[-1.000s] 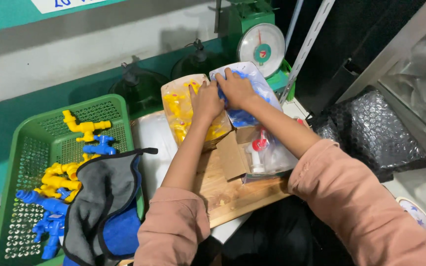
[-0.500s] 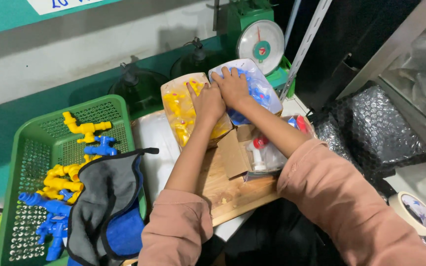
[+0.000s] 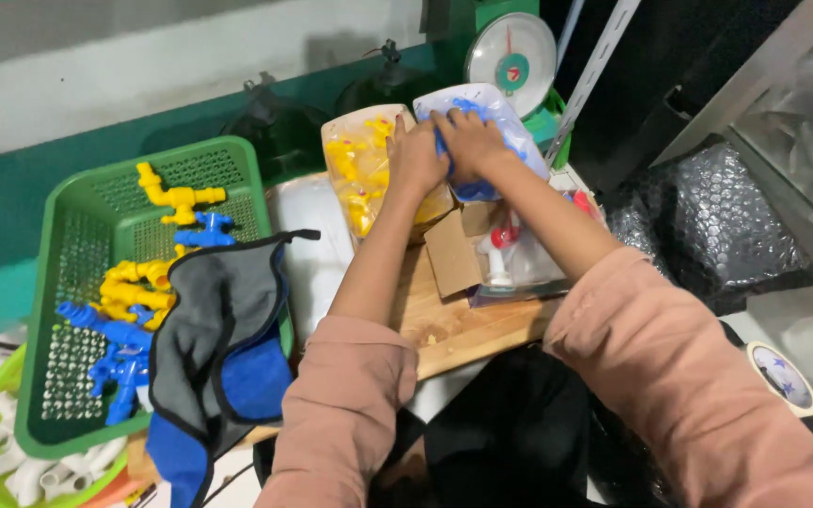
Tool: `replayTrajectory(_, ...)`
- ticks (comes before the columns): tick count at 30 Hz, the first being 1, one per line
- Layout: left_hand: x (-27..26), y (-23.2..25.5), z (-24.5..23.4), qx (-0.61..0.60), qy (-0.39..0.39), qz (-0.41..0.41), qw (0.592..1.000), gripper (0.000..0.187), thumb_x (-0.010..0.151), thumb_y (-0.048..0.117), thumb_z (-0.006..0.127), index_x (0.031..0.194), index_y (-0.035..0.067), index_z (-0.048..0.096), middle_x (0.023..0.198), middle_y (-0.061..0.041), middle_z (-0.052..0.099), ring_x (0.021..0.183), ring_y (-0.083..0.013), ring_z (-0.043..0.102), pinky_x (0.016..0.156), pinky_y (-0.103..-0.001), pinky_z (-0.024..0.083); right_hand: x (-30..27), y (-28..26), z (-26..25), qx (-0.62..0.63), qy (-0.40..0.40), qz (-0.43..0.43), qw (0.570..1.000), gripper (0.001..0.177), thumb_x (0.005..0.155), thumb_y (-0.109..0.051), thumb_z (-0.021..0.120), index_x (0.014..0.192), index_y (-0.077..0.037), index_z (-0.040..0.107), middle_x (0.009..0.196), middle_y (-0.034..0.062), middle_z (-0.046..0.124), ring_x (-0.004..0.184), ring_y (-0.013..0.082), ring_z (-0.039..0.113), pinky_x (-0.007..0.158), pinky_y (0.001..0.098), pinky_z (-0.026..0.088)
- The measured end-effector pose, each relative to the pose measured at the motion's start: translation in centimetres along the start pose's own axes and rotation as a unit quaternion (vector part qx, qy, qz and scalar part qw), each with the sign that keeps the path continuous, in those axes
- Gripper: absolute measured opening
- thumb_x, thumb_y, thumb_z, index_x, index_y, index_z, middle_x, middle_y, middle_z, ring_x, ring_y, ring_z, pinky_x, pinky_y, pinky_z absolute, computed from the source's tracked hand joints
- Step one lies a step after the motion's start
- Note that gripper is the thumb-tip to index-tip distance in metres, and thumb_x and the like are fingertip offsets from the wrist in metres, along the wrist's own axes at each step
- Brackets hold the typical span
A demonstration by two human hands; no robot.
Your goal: The person places blue and yellow plastic faucets into clear plastic bags by hand and then puts the bagged faucets into a cardboard box.
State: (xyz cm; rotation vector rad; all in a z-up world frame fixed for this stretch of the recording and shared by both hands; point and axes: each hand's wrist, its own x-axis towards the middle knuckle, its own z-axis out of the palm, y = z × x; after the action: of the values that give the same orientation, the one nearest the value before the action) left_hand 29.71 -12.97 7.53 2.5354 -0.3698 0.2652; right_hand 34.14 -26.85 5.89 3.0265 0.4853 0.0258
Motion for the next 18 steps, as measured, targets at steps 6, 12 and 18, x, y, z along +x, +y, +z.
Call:
replayTrajectory(6,-0.1,1.2,-2.5,-0.005,0.17,0.043,0.985,0.048,0.081,0.02,0.056,0.128,0.009,0.058,0.13,-0.018,0.062,0.142,-0.045,0.034,0.11,-0.064,0.032,-4.8,-1.8,-6.4,-0.117,0.333,-0.114,0.929,0.058,0.087,-0.026,0.066,0.14,-0.006,0.054,0.146,0.0287,0.041,0.117,0.0471,0.055,0.094,0.0559,0.045)
replayTrajectory(12,-7.8,0.5,-12.4,0.018,0.146,0.039,0.988,0.038,0.085,0.016,0.058,0.12,0.005,0.051,0.13,-0.022,0.056,0.14,-0.0499,0.028,0.104,-0.065,0.037,-9.1,-11.6,-11.8,0.134,0.345,-0.214,0.904,0.022,0.091,-0.009,0.064,0.111,-0.002,0.056,0.109,0.0206,0.052,0.097,0.0445,0.057,0.071,0.0542,0.042)
replayTrajectory(18,-17.4,-5.3,-17.5,0.121,-0.045,-0.058,0.99,0.054,0.084,0.022,0.045,0.129,-0.006,0.051,0.136,-0.025,0.053,0.148,-0.0526,0.015,0.108,-0.07,0.031,-14.3,-22.6,-11.6,0.215,0.102,-0.202,0.95,0.037,0.083,-0.029,0.056,0.115,-0.012,0.061,0.117,0.0163,0.07,0.103,0.0467,0.064,0.073,0.0597,0.049)
